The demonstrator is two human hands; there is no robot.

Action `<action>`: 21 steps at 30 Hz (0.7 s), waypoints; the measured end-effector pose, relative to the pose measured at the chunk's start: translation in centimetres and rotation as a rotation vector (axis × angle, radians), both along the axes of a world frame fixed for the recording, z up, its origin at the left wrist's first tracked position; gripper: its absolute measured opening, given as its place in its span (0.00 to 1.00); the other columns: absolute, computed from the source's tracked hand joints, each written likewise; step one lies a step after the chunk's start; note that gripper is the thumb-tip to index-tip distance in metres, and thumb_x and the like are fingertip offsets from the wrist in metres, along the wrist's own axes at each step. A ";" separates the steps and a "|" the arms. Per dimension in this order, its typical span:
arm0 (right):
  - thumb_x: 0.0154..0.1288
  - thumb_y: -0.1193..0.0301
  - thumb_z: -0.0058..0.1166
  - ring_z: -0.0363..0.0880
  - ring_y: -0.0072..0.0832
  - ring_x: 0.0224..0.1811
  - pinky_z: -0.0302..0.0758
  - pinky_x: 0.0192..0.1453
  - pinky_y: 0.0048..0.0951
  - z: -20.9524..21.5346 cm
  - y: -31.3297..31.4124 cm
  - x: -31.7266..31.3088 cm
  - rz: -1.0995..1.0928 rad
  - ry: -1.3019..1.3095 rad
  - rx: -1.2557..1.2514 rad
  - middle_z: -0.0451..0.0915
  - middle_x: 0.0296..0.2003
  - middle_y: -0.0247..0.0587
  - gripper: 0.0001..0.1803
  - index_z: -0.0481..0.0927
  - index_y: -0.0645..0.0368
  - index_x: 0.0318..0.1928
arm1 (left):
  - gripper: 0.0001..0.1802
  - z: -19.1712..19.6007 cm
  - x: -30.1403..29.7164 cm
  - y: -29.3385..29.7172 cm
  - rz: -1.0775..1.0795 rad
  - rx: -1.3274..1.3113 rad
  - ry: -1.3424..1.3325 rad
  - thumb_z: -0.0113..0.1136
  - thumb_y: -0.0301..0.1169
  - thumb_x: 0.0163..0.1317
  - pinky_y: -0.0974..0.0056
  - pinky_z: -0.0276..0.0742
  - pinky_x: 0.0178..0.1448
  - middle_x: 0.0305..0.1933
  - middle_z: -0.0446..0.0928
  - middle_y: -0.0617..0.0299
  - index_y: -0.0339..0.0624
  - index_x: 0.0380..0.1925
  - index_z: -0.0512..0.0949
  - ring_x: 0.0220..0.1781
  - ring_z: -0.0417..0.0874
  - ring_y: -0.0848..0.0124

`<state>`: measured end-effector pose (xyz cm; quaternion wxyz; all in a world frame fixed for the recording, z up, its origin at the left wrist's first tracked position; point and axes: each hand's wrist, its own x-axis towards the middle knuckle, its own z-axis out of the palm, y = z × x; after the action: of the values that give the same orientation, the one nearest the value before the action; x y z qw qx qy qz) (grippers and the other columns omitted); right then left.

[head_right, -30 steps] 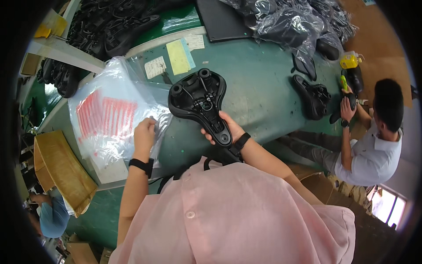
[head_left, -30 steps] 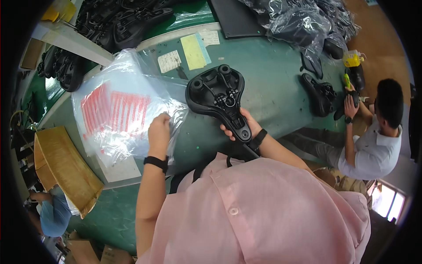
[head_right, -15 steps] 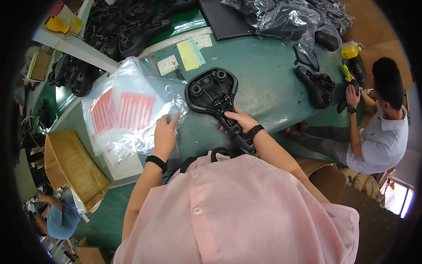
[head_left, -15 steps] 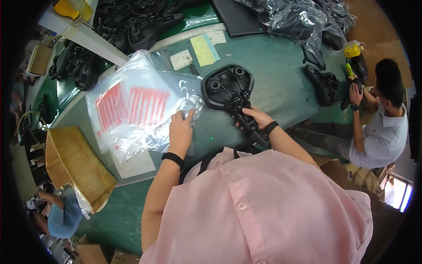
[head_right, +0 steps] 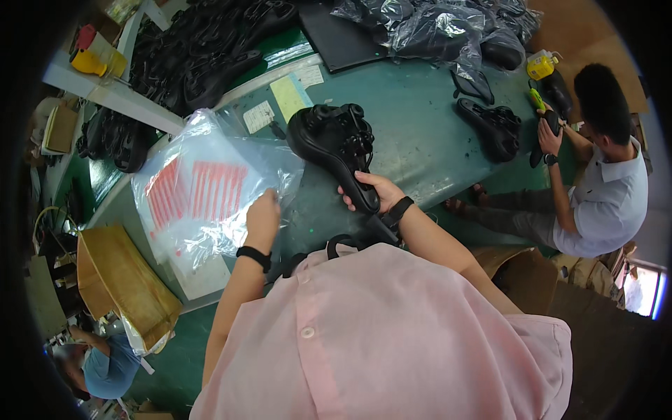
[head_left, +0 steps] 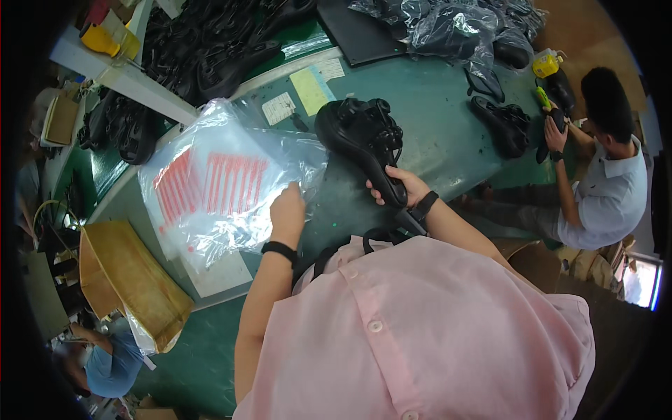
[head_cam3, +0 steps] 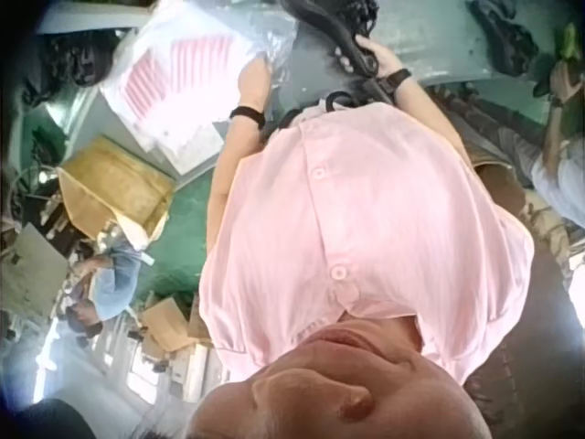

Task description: The person repeatedly picks up black bicycle seats from a pile on a green workbench, wipes them with a cloth, and places them into clear plastic bags. The person handles the seats one at a time, turning them over to clean different surfaces before bagging them.

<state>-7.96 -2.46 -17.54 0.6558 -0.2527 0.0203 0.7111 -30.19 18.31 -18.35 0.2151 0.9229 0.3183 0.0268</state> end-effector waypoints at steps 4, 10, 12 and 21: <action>0.69 0.57 0.47 0.78 0.38 0.40 0.76 0.44 0.39 2.0 0.4 -0.6 -0.040 0.017 0.056 0.77 0.42 0.50 0.25 0.69 0.67 0.55 | 0.06 1.0 -1.5 2.0 0.150 -0.233 -0.175 0.57 0.28 0.56 0.57 0.75 0.34 0.24 0.80 0.51 0.36 0.28 0.78 0.26 0.80 0.56; 0.63 0.68 0.55 0.81 0.37 0.42 0.81 0.44 0.35 7.0 4.0 -2.0 0.082 -0.317 -0.064 0.77 0.46 0.49 0.25 0.67 0.65 0.58 | 0.05 0.8 -1.4 3.4 0.320 -0.844 -0.456 0.64 0.26 0.55 0.70 0.70 0.28 0.23 0.79 0.63 0.36 0.28 0.78 0.23 0.76 0.76; 0.60 0.73 0.58 0.82 0.35 0.43 0.82 0.45 0.34 7.1 6.0 -3.5 0.073 -0.292 -0.110 0.77 0.47 0.48 0.25 0.67 0.64 0.57 | 0.05 1.6 -0.5 3.0 0.353 -1.006 -0.523 0.64 0.26 0.56 0.72 0.69 0.27 0.24 0.79 0.65 0.36 0.28 0.78 0.23 0.75 0.78; 0.49 0.79 0.65 0.77 0.26 0.46 0.74 0.52 0.28 1.6 13.3 -6.6 -0.028 -0.647 -0.205 0.77 0.46 0.40 0.32 0.68 0.65 0.57 | 0.05 3.1 -4.0 4.7 0.648 -1.134 -0.718 0.58 0.31 0.63 0.72 0.73 0.36 0.34 0.78 0.64 0.41 0.34 0.77 0.36 0.79 0.76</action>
<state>-14.59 10.83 -15.98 0.6091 -0.5296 -0.1140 0.5792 -34.15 23.02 -15.25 0.7305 0.4645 0.4497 0.2202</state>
